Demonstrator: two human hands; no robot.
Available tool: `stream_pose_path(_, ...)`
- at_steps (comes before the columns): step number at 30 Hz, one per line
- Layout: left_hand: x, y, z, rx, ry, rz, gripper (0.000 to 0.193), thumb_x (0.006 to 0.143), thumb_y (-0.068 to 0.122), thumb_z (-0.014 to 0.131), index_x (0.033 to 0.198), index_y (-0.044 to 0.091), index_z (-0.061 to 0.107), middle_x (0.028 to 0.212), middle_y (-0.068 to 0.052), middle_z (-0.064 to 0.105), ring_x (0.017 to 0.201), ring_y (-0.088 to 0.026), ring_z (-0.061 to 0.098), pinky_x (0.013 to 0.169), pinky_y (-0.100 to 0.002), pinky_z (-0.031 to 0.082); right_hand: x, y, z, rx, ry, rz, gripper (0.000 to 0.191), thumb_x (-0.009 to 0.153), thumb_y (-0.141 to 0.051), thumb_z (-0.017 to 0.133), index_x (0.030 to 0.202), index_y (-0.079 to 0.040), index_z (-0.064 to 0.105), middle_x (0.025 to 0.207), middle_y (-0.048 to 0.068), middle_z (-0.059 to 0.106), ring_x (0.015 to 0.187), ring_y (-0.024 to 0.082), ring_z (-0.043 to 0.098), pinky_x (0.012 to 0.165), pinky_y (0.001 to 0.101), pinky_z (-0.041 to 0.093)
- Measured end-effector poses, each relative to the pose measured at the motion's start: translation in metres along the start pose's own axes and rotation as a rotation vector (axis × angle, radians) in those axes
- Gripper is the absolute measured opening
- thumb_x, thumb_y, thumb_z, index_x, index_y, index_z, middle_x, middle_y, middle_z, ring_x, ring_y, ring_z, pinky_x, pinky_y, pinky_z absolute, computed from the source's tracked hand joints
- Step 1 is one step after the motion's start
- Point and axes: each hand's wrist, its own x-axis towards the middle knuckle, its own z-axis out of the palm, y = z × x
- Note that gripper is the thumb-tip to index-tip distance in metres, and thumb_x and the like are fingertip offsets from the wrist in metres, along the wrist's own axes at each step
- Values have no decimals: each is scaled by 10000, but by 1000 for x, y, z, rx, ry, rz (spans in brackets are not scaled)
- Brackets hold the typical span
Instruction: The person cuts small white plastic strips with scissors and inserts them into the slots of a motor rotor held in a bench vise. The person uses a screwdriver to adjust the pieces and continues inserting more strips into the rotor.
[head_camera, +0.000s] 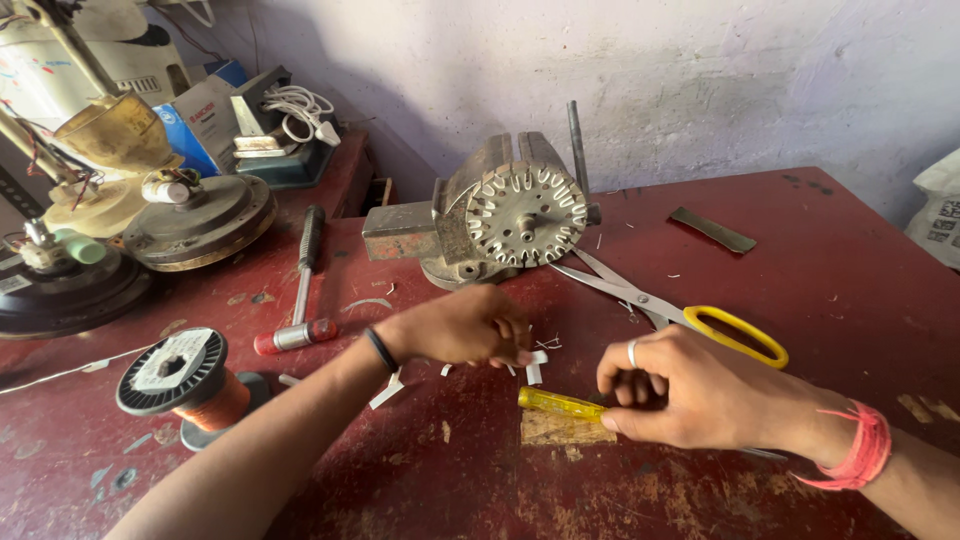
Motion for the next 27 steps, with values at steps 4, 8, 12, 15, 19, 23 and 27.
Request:
stream_pose_path(4, 15, 8, 33, -165, 296, 174, 219, 958, 254, 690, 961, 38, 728, 791, -66, 760, 697, -128, 693, 630, -310, 556, 6, 11, 5, 92, 225, 14, 279, 770, -261, 794, 969, -66, 781, 686, 21, 796, 609, 87, 729, 596, 258, 584)
stream_pose_path(8, 22, 12, 56, -203, 576, 186, 230, 949, 233, 703, 968, 4, 710, 774, -116, 731, 683, -172, 651, 628, -332, 543, 15, 18, 11, 145, 343, 105, 343, 799, -315, 806, 1042, -72, 813, 771, 34, 826, 608, 104, 712, 559, 275, 568)
stream_pose_path(12, 20, 16, 64, -123, 731, 350, 193, 909, 193, 727, 965, 9, 725, 871, -112, 744, 741, -168, 689, 673, -311, 560, 21, 19, 17, 147, 369, 197, 369, 816, -349, 803, 1066, -78, 805, 784, 39, 829, 560, 106, 691, 520, 286, 549)
stream_pose_path(15, 19, 16, 70, -76, 764, 504, 156, 894, 139, 720, 965, 0, 715, 946, -134, 706, 824, -190, 684, 690, -298, 570, 22, 24, 21, 164, 336, 288, 321, 874, -335, 770, 1057, -74, 809, 784, 43, 792, 521, 134, 556, 490, 324, 443)
stream_pose_path(19, 23, 10, 71, -320, 584, 368, 162, 933, 169, 709, 989, 19, 733, 862, -65, 719, 741, -136, 652, 638, -272, 514, 28, 43, 24, 409, 333, 115, 248, 896, -223, 689, 977, -19, 802, 731, 50, 727, 561, 88, 606, 508, 272, 514)
stream_pose_path(23, 30, 5, 74, -738, 342, 318, 168, 1007, 176, 682, 1026, 13, 719, 843, -22, 682, 743, -78, 597, 638, -240, 482, 31, 68, 27, 684, 228, 49, 213, 932, -150, 662, 991, 18, 778, 794, 55, 744, 690, 95, 638, 602, 274, 549)
stream_pose_path(27, 32, 6, 78, -979, 259, 251, 170, 999, 173, 677, 1010, 9, 718, 861, -10, 692, 735, -72, 602, 637, -227, 472, 31, 80, 29, 756, 212, 10, 192, 944, -130, 664, 981, 30, 764, 790, 67, 727, 704, 111, 634, 618, 286, 550)
